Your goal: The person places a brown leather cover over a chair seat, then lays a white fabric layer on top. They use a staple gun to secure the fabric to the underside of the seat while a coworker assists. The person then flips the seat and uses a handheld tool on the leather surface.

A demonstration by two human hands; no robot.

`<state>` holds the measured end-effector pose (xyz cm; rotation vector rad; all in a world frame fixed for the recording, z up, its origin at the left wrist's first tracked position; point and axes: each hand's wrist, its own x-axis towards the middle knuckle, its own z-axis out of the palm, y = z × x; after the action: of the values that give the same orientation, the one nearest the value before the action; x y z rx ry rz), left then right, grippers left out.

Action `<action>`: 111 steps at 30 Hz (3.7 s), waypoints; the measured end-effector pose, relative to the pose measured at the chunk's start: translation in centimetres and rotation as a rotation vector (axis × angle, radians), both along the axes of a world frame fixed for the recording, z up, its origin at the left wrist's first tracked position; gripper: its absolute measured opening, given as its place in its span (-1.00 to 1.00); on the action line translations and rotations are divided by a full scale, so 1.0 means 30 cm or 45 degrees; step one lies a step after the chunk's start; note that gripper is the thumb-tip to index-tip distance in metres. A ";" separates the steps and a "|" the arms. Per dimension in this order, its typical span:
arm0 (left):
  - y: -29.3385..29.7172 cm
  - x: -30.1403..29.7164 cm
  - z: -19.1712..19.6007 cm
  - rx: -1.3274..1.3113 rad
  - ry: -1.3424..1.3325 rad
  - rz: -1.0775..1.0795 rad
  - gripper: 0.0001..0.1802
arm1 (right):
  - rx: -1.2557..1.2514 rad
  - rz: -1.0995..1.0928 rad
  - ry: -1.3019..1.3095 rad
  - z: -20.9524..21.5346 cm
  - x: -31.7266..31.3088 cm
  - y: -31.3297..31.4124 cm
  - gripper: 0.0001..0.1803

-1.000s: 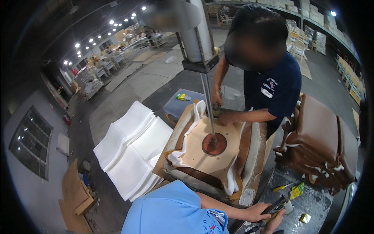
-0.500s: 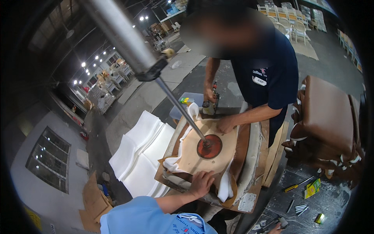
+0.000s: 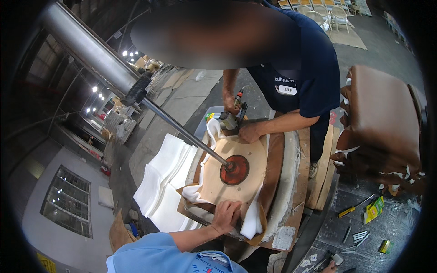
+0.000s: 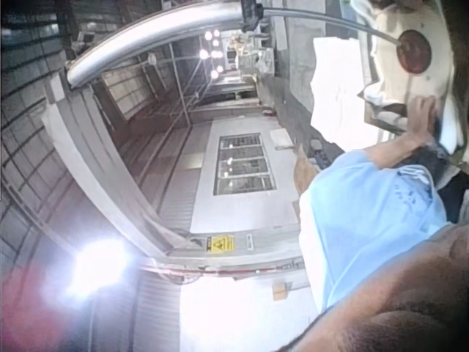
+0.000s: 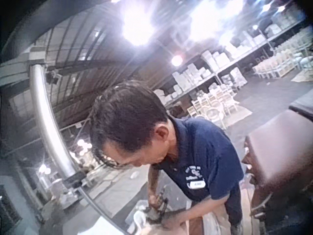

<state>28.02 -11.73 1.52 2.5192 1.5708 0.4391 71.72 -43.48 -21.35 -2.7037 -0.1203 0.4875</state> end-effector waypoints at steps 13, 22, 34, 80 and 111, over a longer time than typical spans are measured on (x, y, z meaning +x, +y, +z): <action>-0.036 -0.034 0.006 0.009 -0.086 0.074 -0.62 | -0.308 0.272 -0.178 0.151 -0.011 0.001 -0.35; -0.001 -0.066 -0.014 0.036 -0.603 -0.055 -0.96 | -0.058 0.152 -0.278 0.294 -0.343 0.171 -0.40; 0.067 -0.586 0.129 0.010 -1.020 0.117 -0.92 | 0.672 -0.021 -0.358 0.429 -0.834 0.170 -0.46; 0.141 -0.869 -0.005 0.119 -0.808 0.414 -0.41 | 0.679 0.701 -0.534 0.663 -1.096 0.838 -0.47; 0.099 -0.880 -0.063 -0.317 -0.924 0.343 -0.38 | 1.409 0.274 -0.085 0.644 -1.031 0.769 -0.34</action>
<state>1.62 -8.75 -0.37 1.6747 1.5218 0.9824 40.79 -20.41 -2.03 -1.6211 -0.5268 0.2580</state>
